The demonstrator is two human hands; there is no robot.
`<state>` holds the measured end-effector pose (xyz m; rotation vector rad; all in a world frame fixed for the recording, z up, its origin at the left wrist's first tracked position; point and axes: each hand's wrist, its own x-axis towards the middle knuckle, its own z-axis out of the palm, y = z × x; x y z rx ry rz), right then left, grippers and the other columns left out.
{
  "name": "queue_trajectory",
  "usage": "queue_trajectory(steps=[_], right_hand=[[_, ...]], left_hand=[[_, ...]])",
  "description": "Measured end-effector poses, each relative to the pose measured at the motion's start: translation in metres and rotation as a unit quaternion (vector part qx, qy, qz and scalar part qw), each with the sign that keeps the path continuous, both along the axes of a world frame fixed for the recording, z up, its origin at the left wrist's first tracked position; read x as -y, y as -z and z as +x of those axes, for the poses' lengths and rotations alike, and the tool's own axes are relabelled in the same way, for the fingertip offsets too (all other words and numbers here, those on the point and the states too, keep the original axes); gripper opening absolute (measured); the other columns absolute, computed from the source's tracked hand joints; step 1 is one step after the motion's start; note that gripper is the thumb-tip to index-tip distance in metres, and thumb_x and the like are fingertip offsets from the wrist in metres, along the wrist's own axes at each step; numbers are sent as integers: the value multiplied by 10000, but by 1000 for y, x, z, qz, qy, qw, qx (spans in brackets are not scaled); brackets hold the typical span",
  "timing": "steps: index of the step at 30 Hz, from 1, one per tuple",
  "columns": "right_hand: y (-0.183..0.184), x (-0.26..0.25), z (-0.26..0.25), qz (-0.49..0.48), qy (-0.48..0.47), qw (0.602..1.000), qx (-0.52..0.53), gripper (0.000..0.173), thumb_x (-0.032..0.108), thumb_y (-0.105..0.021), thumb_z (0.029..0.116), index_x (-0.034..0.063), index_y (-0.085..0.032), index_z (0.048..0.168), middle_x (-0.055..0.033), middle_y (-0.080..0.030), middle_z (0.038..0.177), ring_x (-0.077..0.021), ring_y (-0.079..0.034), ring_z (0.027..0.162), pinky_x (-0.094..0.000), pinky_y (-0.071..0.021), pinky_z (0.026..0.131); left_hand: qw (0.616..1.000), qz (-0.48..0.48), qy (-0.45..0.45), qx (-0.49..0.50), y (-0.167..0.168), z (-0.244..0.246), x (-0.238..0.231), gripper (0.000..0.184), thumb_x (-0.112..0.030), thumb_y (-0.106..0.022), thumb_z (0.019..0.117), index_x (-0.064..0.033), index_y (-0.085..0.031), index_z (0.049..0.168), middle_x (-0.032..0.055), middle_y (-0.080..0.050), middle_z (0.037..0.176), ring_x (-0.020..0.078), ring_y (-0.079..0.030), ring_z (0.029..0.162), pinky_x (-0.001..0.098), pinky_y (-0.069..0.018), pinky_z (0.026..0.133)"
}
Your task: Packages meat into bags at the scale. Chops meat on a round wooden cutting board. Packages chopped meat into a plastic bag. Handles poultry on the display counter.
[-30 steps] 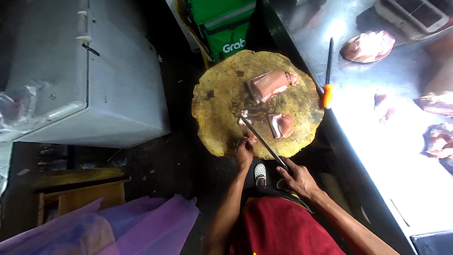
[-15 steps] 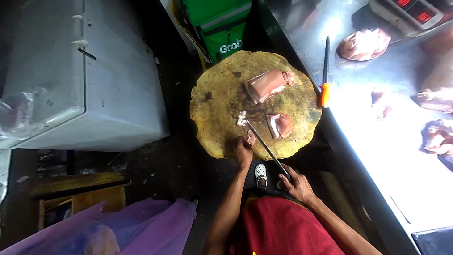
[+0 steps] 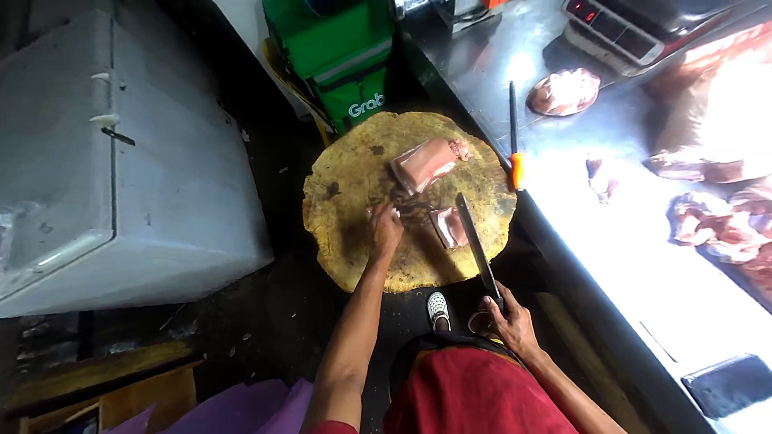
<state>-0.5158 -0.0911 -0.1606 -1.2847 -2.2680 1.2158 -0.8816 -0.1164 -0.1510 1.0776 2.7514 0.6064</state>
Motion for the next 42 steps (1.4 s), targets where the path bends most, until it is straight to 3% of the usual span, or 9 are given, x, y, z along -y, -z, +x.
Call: queue_trajectory(steps=[8,14,18,22,25,28,32,37,42], right_hand=[[-31,-39,-4,-99,8,995,29,519,469,-506,1050,209,-525,1500,-112,-734,966,-243,-706,778,-501,-576,747],[-127,-49,-47,46,-74,950,-300,507,392,-465,1090,44,-521,1455,-6,-656,774,-69,-613,606,-287,-575,561],[-137,-54,-78,169,-98,869,-455,427,466,-443,1085,159,-533,1367,-20,-614,776,-73,-605,627,-260,-555,568],[-44,-28,-62,82,-72,986,-124,464,394,-487,1060,87,-587,1393,-77,-701,795,-193,-676,650,-411,-596,621],[-16,-31,-69,-132,-101,973,162,503,541,-406,1060,222,-511,1435,-130,-726,939,-330,-726,890,-562,-570,815],[-19,-40,-68,-213,-87,965,124,454,505,-455,1064,179,-562,1362,-127,-695,903,-291,-696,810,-510,-565,766],[-45,-56,-57,-336,-32,941,-32,403,465,-482,1073,145,-581,1297,-77,-606,718,-195,-598,526,-382,-557,530],[-124,-56,-57,-65,-60,976,-197,480,454,-468,1075,97,-583,1375,5,-625,693,-107,-605,539,-333,-564,522],[-121,-51,-78,158,-67,899,-403,437,435,-458,1086,99,-548,1352,-23,-615,748,-65,-601,610,-265,-560,563]], left_hand=[[987,70,30,145,4,77,-27,291,-186,-609,1017,-73,-702,1269,147,-653,1318,264,-670,1127,449,-542,1007],[982,100,18,157,35,112,-32,304,-173,-632,981,-65,-724,1250,164,-654,1305,228,-691,1056,384,-565,954],[975,97,-19,200,26,109,-28,320,-140,-625,991,-25,-663,1288,170,-673,1252,224,-702,1042,383,-571,958],[977,102,-49,183,27,109,-27,334,-124,-624,973,14,-648,1276,193,-693,1192,255,-699,1050,413,-561,964],[977,90,-45,190,23,115,-33,383,-79,-621,950,26,-630,1318,203,-627,1346,292,-607,1252,428,-481,1090],[981,64,-33,181,25,119,-38,415,-52,-640,925,6,-640,1336,202,-573,1409,290,-571,1291,407,-461,1110],[979,61,-46,188,22,114,-44,328,-94,-667,938,-46,-693,1262,169,-634,1283,238,-664,1055,380,-548,956],[986,87,-29,139,30,114,-38,262,-122,-668,930,-47,-740,1171,152,-663,1289,246,-667,1129,410,-541,998],[983,97,-45,150,27,115,-44,199,-117,-654,961,-54,-748,1124,115,-672,1288,207,-654,1165,381,-531,1019]])
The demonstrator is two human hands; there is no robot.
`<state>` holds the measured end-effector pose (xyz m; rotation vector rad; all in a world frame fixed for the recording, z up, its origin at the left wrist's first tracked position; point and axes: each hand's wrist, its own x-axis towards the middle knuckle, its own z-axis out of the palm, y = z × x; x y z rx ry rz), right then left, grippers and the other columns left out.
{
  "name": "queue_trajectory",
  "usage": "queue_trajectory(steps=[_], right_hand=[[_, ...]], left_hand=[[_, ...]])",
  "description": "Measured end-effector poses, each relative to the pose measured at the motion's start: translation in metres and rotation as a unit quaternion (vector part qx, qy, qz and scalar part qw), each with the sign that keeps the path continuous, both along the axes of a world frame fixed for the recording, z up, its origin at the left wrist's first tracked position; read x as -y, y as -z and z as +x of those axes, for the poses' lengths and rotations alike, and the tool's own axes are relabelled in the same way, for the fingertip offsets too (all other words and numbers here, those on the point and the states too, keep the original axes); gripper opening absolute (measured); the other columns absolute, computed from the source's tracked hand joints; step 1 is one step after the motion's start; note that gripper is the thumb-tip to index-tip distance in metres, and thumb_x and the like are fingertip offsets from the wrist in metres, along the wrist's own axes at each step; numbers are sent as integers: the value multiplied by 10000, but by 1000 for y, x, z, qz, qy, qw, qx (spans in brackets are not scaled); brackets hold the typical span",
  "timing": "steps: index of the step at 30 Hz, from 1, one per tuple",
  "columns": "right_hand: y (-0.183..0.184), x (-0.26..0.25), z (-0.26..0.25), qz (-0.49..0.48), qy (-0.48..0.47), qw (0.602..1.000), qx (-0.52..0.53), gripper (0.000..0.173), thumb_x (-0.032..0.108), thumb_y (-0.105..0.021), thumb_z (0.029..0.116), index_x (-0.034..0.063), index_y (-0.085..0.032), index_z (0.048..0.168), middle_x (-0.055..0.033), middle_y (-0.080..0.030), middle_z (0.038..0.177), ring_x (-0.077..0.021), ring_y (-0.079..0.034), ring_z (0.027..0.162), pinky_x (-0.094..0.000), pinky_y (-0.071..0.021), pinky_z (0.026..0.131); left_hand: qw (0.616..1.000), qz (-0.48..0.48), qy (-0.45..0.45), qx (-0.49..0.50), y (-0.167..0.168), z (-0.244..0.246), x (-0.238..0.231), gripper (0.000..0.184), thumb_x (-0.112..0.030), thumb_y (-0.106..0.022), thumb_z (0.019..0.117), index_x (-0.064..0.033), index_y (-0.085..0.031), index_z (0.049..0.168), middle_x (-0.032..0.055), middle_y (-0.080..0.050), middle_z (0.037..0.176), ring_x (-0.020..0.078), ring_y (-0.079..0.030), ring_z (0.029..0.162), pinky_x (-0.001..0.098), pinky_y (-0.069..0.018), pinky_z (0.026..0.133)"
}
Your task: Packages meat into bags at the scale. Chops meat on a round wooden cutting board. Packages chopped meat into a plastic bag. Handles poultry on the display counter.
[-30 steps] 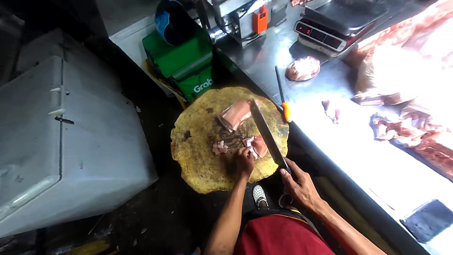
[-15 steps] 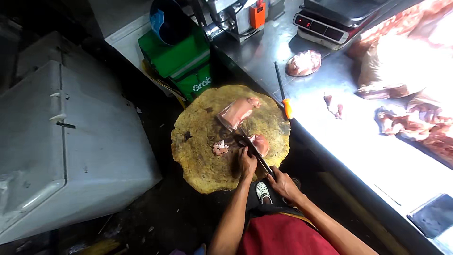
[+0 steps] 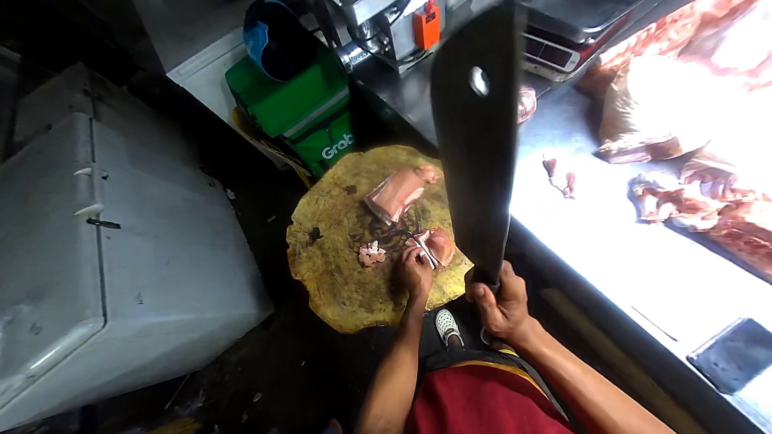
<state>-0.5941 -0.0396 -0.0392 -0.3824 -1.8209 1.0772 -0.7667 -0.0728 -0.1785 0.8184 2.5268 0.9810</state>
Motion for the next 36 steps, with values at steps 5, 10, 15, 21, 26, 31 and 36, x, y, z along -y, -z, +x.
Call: queue_trajectory(steps=[5,10,15,21,26,31,36], right_hand=[[98,20,9,-214,-17,836,505,488,511,-430,1063,211,-533,1434,-116,-721,903,-307,-717,832,-533,-575,777],[103,7,6,-284,-54,793,536,467,509,-448,1065,194,-547,1395,-131,-709,936,-311,-707,863,-531,-562,804],[106,25,30,-381,-57,796,466,427,472,-488,1070,142,-563,1330,-114,-636,796,-238,-635,611,-455,-566,624],[113,45,78,-340,-43,794,503,438,511,-508,1046,204,-593,1347,-90,-694,854,-240,-690,726,-488,-579,724],[112,42,83,-289,-45,796,530,466,530,-483,1048,224,-583,1385,-98,-702,860,-268,-696,776,-511,-562,750],[115,42,82,-250,-45,800,543,464,516,-486,1050,233,-575,1407,-114,-708,846,-299,-699,770,-538,-558,731],[114,39,83,-218,-44,812,539,485,514,-492,1046,227,-576,1429,-117,-709,836,-302,-696,750,-543,-557,717]], left_hand=[[999,14,-5,32,-6,3,-1,280,-82,-646,945,8,-688,1207,171,-666,1278,242,-659,1154,401,-533,1015],[999,-44,13,25,-12,13,-13,504,-88,-740,845,28,-621,1320,201,-533,1453,312,-541,1321,444,-456,1107],[994,-105,-9,11,-23,7,-30,355,-114,-712,885,-9,-653,1219,201,-565,1361,313,-573,1257,434,-483,1067],[994,-102,6,37,-31,-25,0,289,-123,-735,879,-31,-690,1149,167,-694,1185,295,-667,1126,486,-531,993],[976,-168,93,102,-34,-56,74,284,-94,-643,924,-56,-688,1202,158,-677,1241,273,-647,1170,475,-517,1017],[992,-55,113,18,-6,-40,115,286,-223,-671,937,-42,-712,1153,135,-632,1367,210,-611,1265,386,-495,1088],[1000,21,0,-18,8,-20,90,248,-157,-717,930,12,-717,1111,159,-664,1317,270,-609,1265,437,-447,1125]])
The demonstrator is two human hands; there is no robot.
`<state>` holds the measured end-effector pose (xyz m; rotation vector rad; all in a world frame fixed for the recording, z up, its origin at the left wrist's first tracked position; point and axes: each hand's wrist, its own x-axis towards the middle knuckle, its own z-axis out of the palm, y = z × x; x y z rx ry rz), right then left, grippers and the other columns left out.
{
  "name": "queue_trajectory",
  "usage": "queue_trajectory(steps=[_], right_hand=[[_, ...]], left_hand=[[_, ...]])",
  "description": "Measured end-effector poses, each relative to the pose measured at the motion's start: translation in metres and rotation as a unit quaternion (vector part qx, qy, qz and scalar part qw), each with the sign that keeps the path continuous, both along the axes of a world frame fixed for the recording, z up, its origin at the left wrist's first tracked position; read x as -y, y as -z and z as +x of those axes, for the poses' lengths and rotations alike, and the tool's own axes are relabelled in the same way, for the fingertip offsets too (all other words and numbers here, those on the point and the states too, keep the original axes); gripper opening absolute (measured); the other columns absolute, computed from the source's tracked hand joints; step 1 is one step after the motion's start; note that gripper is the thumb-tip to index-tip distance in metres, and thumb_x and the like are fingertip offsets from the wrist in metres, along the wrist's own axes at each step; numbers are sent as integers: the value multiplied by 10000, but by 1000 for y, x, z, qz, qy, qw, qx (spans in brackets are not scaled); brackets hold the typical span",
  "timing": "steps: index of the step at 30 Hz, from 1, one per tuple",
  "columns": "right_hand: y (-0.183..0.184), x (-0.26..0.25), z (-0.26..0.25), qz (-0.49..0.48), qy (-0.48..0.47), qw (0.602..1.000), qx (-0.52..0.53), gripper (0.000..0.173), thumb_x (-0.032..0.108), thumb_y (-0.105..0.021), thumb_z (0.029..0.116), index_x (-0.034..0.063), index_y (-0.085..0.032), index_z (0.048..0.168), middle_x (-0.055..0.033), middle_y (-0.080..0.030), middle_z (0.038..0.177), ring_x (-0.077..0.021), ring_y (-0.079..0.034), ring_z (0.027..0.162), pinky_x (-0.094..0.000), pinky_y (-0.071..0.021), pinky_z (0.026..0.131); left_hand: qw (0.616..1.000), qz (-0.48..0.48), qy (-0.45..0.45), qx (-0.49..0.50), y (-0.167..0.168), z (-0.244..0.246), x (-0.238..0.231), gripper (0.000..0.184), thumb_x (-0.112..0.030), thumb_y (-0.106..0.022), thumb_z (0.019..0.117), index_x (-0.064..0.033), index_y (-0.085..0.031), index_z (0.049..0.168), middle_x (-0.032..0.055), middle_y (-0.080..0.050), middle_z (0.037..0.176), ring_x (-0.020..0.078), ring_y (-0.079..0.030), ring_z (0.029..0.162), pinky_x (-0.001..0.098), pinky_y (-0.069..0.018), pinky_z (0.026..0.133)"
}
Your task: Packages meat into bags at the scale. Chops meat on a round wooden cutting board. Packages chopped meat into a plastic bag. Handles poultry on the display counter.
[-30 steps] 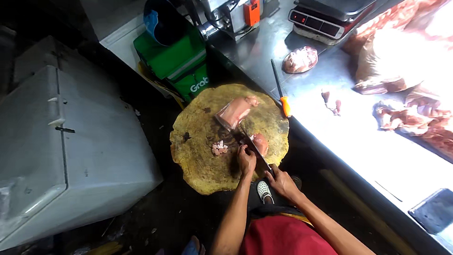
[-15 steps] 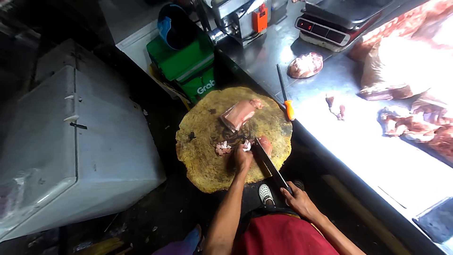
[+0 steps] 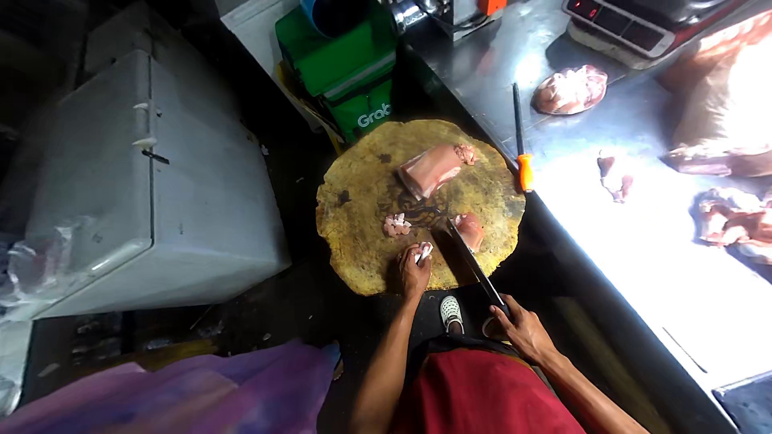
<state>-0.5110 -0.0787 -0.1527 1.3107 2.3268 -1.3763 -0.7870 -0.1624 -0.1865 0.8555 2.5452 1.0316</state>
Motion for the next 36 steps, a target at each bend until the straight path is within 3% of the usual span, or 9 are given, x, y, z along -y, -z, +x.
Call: queue_trajectory(steps=[5,9,14,17,20,24,31,33,36], right_hand=[[-20,-13,-7,18,-57,997,-39,554,590,-448,1032,278,-539,1482,-91,-726,877,-269,-704,756,-532,-565,720],[-53,-17,-25,51,-100,984,-138,567,604,-439,1034,262,-553,1473,-42,-732,891,-189,-700,736,-464,-579,687],[-96,-14,-51,110,-117,924,-348,541,508,-483,1062,108,-605,1406,-34,-727,886,-68,-654,671,-298,-578,620],[-91,-15,-62,134,-130,886,-425,535,469,-485,1071,50,-601,1382,-63,-728,932,-34,-654,733,-236,-574,675],[-50,-25,-61,148,-155,911,-352,523,470,-483,1065,76,-617,1380,-68,-728,885,-102,-666,699,-325,-585,643],[-6,-46,-64,39,-229,973,20,544,578,-387,1053,270,-502,1486,-135,-726,956,-343,-717,890,-581,-559,824],[-45,-29,-63,75,-168,972,-143,567,555,-426,1055,200,-544,1481,-79,-710,840,-240,-682,705,-481,-567,678],[-38,-22,-62,94,-162,962,-199,553,532,-447,1056,160,-583,1442,-70,-722,847,-208,-683,694,-457,-578,654],[-16,-29,-66,58,-213,974,-51,537,550,-416,1052,231,-541,1466,-110,-724,905,-297,-712,813,-534,-573,763]], left_hand=[[999,21,-21,19,-1,0,2,307,-121,-468,1034,-15,-737,1141,124,-713,1254,237,-642,1232,438,-450,1118],[996,-68,3,-52,10,10,16,591,-371,-689,912,-21,-597,1379,196,-542,1469,334,-493,1394,501,-379,1182],[996,-45,-48,-62,4,2,23,391,-18,-618,868,-17,-676,1255,200,-714,1176,382,-682,1102,568,-517,989],[998,1,-36,-61,9,-6,31,239,-43,-556,934,-11,-728,1097,134,-708,1260,281,-688,1146,484,-530,1011],[998,-44,-16,-38,6,1,34,305,-283,-646,966,-46,-716,1145,112,-637,1377,240,-614,1267,437,-477,1100],[998,-18,-40,-40,4,8,31,198,-124,-677,946,-8,-743,1093,149,-703,1249,274,-617,1267,429,-453,1135],[998,-26,-64,-3,2,10,32,282,-149,-604,1005,-27,-710,1236,134,-667,1345,250,-657,1221,426,-512,1073],[997,-17,-65,-33,8,10,32,248,-140,-612,994,-25,-728,1182,125,-675,1331,245,-664,1204,432,-521,1057],[997,-10,-69,-25,6,9,29,208,-146,-637,990,-25,-751,1115,120,-714,1245,223,-667,1195,410,-513,1072]])
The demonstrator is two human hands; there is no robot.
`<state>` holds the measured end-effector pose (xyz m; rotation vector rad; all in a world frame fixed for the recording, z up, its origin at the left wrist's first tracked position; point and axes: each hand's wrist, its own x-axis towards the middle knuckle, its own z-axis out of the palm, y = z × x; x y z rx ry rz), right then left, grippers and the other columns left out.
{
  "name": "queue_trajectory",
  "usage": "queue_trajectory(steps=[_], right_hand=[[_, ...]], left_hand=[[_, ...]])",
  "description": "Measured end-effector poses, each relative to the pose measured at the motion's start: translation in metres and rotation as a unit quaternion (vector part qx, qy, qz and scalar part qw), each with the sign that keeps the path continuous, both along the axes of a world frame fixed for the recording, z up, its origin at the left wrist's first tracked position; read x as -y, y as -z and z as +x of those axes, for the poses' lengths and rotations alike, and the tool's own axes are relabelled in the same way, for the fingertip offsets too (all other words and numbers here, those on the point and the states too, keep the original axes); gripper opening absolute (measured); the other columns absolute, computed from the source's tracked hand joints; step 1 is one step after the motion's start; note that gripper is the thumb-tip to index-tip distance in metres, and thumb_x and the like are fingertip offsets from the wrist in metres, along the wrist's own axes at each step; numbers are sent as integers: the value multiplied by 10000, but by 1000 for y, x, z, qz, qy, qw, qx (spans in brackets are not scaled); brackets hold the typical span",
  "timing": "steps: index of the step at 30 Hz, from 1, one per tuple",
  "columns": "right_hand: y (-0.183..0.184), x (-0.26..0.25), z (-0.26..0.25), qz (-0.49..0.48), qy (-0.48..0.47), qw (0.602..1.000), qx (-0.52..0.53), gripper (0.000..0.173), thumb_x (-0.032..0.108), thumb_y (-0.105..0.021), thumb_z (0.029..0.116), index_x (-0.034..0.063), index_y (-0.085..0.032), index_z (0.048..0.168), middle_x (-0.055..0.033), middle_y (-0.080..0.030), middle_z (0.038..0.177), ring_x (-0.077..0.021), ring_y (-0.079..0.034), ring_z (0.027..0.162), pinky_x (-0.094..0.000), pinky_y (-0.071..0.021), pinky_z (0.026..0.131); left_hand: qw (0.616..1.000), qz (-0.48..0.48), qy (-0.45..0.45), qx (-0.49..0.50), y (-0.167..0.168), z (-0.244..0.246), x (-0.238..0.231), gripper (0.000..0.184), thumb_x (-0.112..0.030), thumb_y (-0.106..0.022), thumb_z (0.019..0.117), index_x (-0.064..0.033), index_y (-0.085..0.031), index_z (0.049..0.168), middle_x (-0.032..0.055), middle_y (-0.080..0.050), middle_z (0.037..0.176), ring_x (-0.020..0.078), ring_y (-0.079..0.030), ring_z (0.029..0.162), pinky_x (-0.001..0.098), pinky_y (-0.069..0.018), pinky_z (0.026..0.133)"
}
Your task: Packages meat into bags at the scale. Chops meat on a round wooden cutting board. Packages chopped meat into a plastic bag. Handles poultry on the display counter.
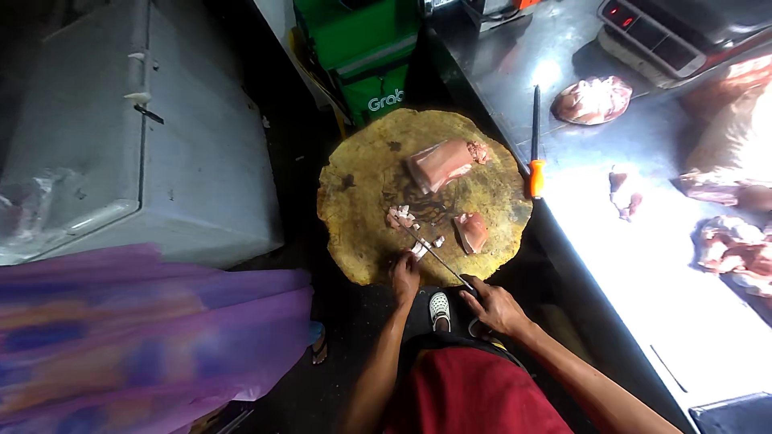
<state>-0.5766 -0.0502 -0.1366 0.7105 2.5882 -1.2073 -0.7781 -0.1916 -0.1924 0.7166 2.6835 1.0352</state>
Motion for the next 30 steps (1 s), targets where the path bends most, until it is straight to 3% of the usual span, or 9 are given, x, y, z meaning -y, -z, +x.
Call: queue_trajectory(steps=[3,8,10,12,15,20,22,27,30], right_hand=[[4,-6,-9,-14,1,995,98,546,592,-396,1050,290,-502,1492,-133,-727,947,-343,-717,893,-571,-559,821],[-25,11,2,-7,44,995,-89,566,559,-421,1053,200,-554,1470,-75,-705,818,-236,-676,691,-482,-565,664],[-15,15,4,1,36,990,-138,549,521,-447,1054,149,-591,1430,-76,-720,829,-216,-683,685,-461,-578,648],[0,11,2,-1,6,999,-41,548,542,-435,1047,189,-572,1444,-104,-728,876,-278,-711,769,-516,-583,726],[3,-2,-13,-32,-25,994,102,546,583,-406,1051,273,-506,1489,-142,-727,968,-350,-715,912,-578,-555,836],[-30,13,-5,-20,10,999,-42,572,576,-417,1049,235,-527,1496,-86,-723,876,-258,-702,758,-501,-575,726],[-20,22,-1,-17,20,994,-105,550,539,-456,1048,183,-573,1452,-67,-721,843,-217,-690,706,-466,-581,669],[6,14,-13,-38,-20,994,102,544,569,-415,1051,256,-516,1483,-141,-732,977,-342,-720,915,-571,-559,842],[-14,17,-13,-37,1,998,50,572,598,-414,1044,269,-517,1501,-119,-734,944,-313,-718,861,-544,-565,809]], left_hand=[[1000,6,-2,-12,-1,-2,1,184,-122,-632,985,-35,-762,1082,105,-733,1209,221,-671,1194,418,-505,1083],[1000,29,-5,7,4,2,11,300,-115,-532,1022,-27,-699,1254,124,-645,1393,256,-636,1262,453,-498,1084],[999,40,-5,-2,8,4,16,288,-148,-595,999,-9,-692,1231,141,-629,1401,270,-619,1273,450,-494,1085],[999,35,-16,3,9,4,16,248,-163,-663,971,-8,-728,1153,143,-671,1330,254,-646,1233,429,-510,1074],[1000,24,-14,11,7,2,18,206,-162,-641,999,-21,-753,1100,128,-702,1271,225,-669,1188,402,-518,1061],[998,53,-22,-6,8,3,21,271,-143,-627,996,-5,-722,1210,150,-676,1333,266,-657,1230,438,-504,1085],[998,54,-25,-6,10,4,25,248,-143,-650,982,-7,-723,1176,147,-659,1354,256,-645,1239,428,-505,1082],[999,21,-36,15,6,3,23,195,-149,-636,998,-38,-765,1092,107,-711,1267,210,-669,1199,409,-513,1073],[999,35,-36,2,4,3,25,203,-142,-644,985,-30,-762,1107,122,-687,1316,226,-647,1241,412,-501,1091]])
